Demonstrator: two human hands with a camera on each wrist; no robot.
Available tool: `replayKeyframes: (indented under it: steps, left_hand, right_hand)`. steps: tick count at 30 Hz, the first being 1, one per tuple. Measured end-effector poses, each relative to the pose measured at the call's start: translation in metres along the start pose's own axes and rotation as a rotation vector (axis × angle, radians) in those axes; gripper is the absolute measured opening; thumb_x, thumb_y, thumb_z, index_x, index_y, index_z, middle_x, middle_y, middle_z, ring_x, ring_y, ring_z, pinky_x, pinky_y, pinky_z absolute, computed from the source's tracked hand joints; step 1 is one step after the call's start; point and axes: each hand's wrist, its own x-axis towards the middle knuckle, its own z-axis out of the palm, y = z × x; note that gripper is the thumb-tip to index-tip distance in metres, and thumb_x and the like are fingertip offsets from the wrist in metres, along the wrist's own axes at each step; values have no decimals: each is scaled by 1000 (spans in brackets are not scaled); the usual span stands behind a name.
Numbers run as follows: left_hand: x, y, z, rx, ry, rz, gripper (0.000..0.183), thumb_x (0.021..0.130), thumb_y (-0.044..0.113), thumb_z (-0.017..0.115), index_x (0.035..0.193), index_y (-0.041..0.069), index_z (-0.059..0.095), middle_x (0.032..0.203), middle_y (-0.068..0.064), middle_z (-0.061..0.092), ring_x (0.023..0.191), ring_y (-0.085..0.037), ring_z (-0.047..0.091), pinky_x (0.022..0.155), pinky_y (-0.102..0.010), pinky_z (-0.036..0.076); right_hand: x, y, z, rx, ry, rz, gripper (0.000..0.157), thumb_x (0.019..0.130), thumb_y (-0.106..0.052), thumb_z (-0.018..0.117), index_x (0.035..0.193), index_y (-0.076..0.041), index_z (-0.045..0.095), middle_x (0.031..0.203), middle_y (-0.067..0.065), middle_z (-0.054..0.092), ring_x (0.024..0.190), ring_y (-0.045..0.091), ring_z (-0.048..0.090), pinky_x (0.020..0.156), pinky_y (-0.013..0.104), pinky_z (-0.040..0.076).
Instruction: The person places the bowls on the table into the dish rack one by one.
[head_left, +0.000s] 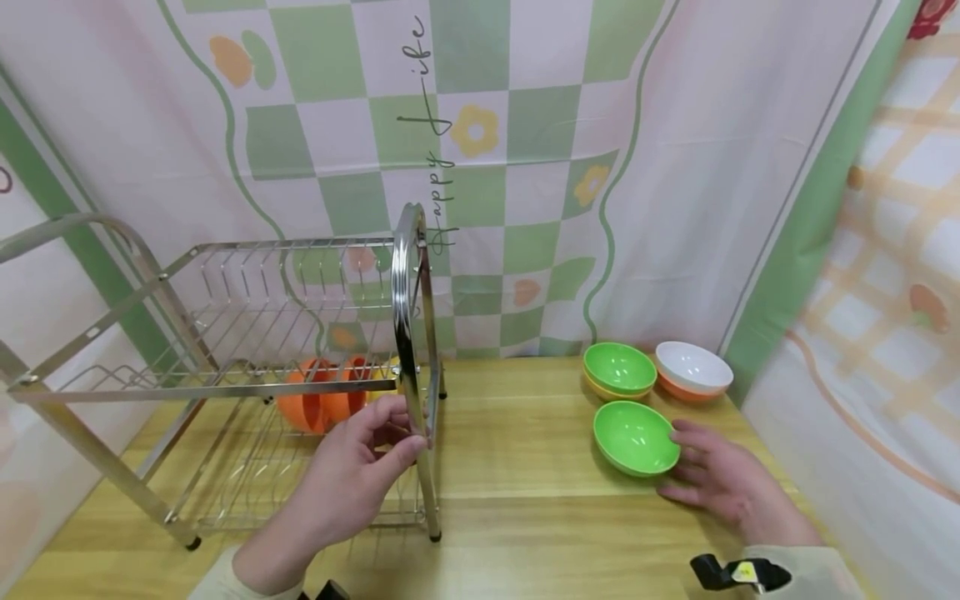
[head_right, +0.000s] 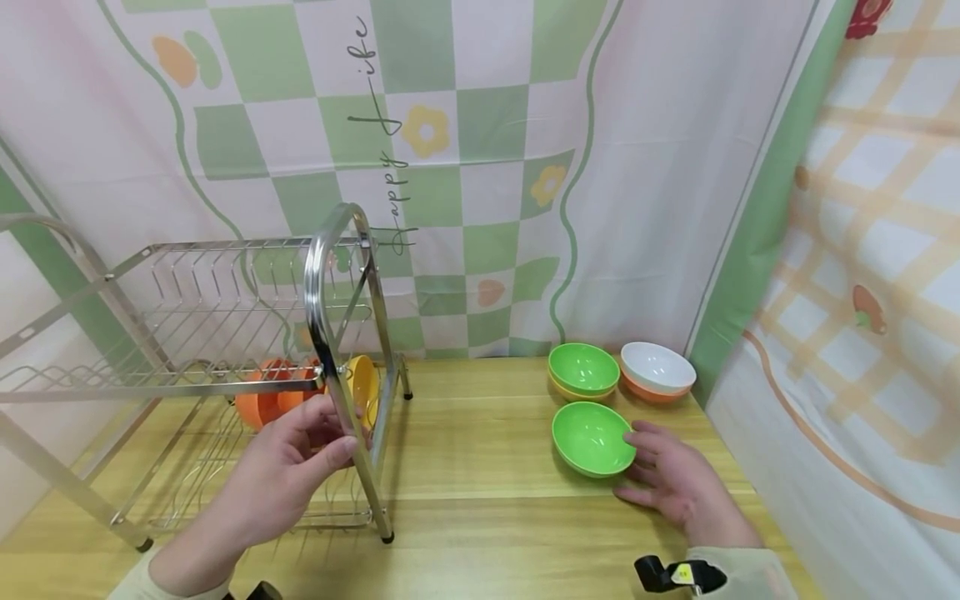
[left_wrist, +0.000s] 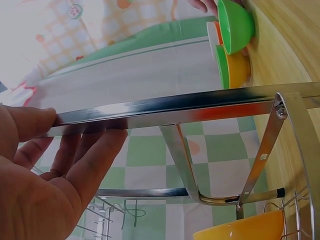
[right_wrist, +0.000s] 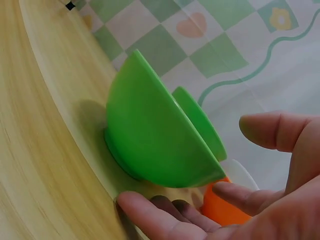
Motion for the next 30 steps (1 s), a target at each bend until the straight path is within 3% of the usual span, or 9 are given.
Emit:
replayKeyframes:
  steps: [7,12,17,30]
  left_hand:
    - [1,-1,0,1,-6,16,11,97,22,67,97,15,59,95,-1,65,86,-20,64,74,-31,57]
    - [0,-1,-1,5,-9,14,11,97,23,67,97,15,59,95,-1,65,86,-19,64,75,-31,57]
    - [0,-1,-2,13,-15,3,11,97,25,67,98,16,60,96,-1,64,86,-18,63,75,-31,57]
    - [0,0,-1,12,-8,-2,9,97,21,68,97,16,60,96,0,64,86,-17,63,76,-31,57]
  right_hand:
    - [1,0,9,9,-16,10,81,106,-26,49,158,-9,-10,156,36,2,137,48,29,96,61,46]
    - [3,-1,10,19,-16,18,73,108,-24,42,158,-10,-9,156,36,2,132,46,38,95,61,46]
    - [4,0,8,31,-30,16,66,109,-18,35,158,-9,-9,156,36,1,119,35,52,97,61,44]
    - [7,2,6,31,-45,-14,66,105,-1,32,157,-5,-8,156,36,2,115,32,55,99,59,44]
